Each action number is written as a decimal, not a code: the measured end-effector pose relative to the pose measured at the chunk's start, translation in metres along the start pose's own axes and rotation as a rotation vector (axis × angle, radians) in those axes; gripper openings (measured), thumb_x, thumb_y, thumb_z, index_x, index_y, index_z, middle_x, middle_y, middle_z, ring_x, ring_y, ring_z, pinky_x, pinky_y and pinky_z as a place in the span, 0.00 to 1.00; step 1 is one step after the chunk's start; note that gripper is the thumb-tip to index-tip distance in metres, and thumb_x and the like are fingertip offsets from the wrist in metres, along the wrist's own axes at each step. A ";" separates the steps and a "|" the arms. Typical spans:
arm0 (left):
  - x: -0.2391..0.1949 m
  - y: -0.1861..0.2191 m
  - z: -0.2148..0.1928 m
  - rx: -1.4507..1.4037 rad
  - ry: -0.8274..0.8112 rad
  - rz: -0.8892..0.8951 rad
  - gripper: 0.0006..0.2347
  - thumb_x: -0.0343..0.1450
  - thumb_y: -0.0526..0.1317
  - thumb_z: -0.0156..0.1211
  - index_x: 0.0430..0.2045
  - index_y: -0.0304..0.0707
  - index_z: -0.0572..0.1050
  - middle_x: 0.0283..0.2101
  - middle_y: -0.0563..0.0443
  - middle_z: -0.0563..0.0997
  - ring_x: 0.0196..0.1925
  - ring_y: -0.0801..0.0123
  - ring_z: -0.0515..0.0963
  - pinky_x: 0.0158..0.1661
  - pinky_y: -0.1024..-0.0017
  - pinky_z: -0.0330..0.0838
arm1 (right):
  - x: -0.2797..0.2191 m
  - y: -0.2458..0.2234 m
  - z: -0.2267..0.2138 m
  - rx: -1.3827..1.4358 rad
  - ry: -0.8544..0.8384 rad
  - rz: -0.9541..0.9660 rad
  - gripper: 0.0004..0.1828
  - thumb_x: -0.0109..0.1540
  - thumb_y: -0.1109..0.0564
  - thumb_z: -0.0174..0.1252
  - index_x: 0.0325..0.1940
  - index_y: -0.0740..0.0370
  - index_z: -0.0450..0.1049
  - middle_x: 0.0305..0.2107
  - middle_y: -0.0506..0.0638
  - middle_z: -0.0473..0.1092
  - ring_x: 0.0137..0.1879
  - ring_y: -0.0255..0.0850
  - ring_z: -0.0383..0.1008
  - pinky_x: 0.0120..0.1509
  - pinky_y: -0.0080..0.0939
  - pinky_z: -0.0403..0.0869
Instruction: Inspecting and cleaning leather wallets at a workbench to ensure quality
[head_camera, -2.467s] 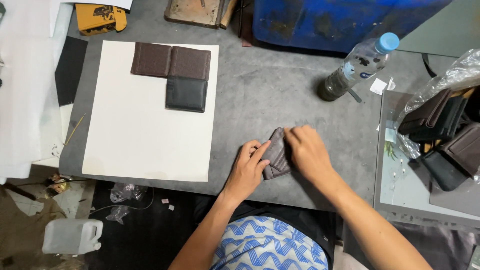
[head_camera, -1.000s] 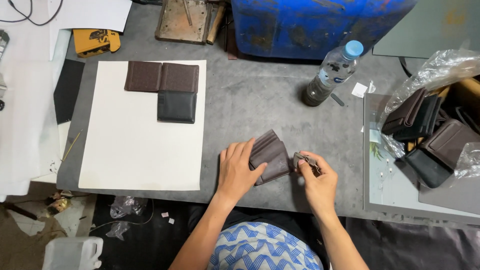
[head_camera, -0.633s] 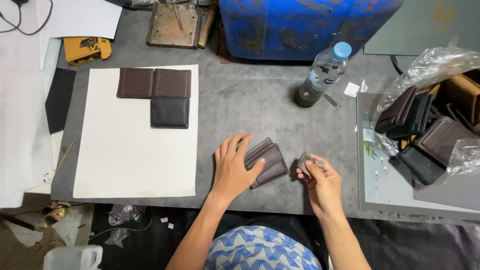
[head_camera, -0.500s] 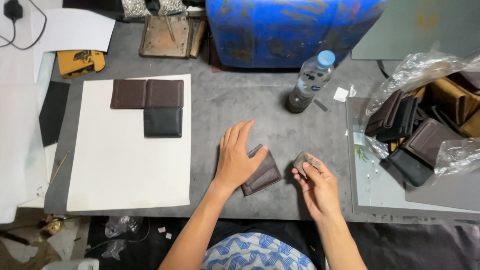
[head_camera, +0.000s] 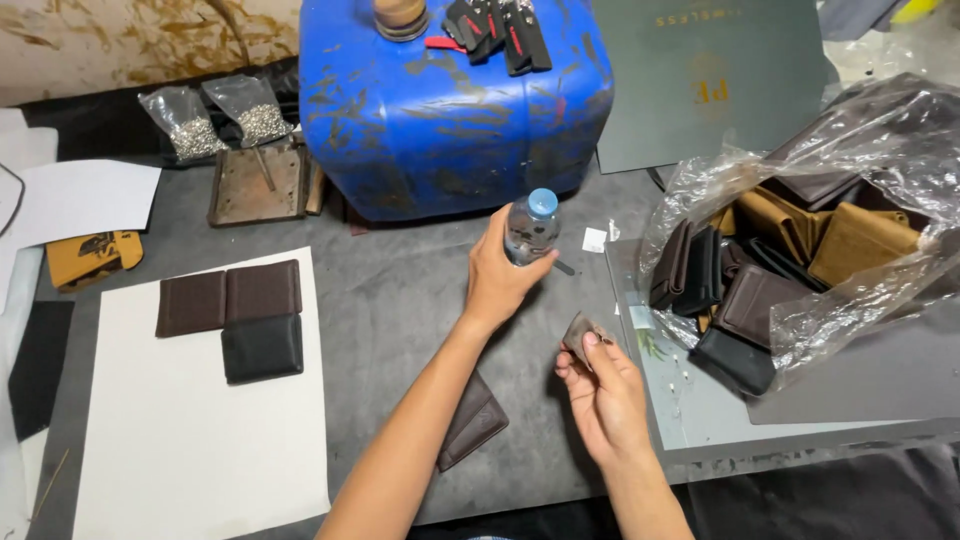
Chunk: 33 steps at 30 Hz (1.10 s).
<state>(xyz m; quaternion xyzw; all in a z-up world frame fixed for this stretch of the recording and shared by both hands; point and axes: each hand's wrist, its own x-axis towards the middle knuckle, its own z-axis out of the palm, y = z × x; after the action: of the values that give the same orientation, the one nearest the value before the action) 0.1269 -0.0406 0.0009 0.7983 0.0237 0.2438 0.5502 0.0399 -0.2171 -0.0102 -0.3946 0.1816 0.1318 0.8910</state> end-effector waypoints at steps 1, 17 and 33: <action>-0.001 0.003 -0.005 -0.002 -0.005 0.004 0.28 0.62 0.44 0.74 0.56 0.40 0.69 0.52 0.50 0.80 0.54 0.61 0.80 0.53 0.67 0.72 | 0.000 -0.004 0.003 0.004 0.002 -0.005 0.08 0.66 0.61 0.58 0.46 0.70 0.73 0.36 0.59 0.72 0.36 0.45 0.73 0.43 0.38 0.75; -0.027 0.016 -0.073 0.958 -0.285 0.652 0.45 0.43 0.44 0.83 0.60 0.57 0.69 0.46 0.46 0.74 0.52 0.56 0.75 0.59 0.53 0.65 | 0.005 -0.001 0.026 -0.464 0.168 -0.439 0.09 0.64 0.63 0.62 0.46 0.71 0.80 0.22 0.60 0.75 0.29 0.41 0.75 0.39 0.38 0.79; -0.034 0.007 -0.062 0.893 -0.287 0.611 0.42 0.45 0.41 0.82 0.57 0.52 0.70 0.46 0.45 0.74 0.53 0.56 0.76 0.60 0.54 0.65 | 0.015 0.002 0.008 0.164 0.039 -0.080 0.04 0.66 0.65 0.58 0.37 0.67 0.77 0.28 0.57 0.75 0.35 0.44 0.76 0.44 0.36 0.74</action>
<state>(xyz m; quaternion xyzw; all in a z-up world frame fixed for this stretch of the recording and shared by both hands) 0.0692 0.0003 0.0116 0.9495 -0.1829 0.2475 0.0607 0.0545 -0.2083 -0.0136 -0.3297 0.1931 0.0731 0.9212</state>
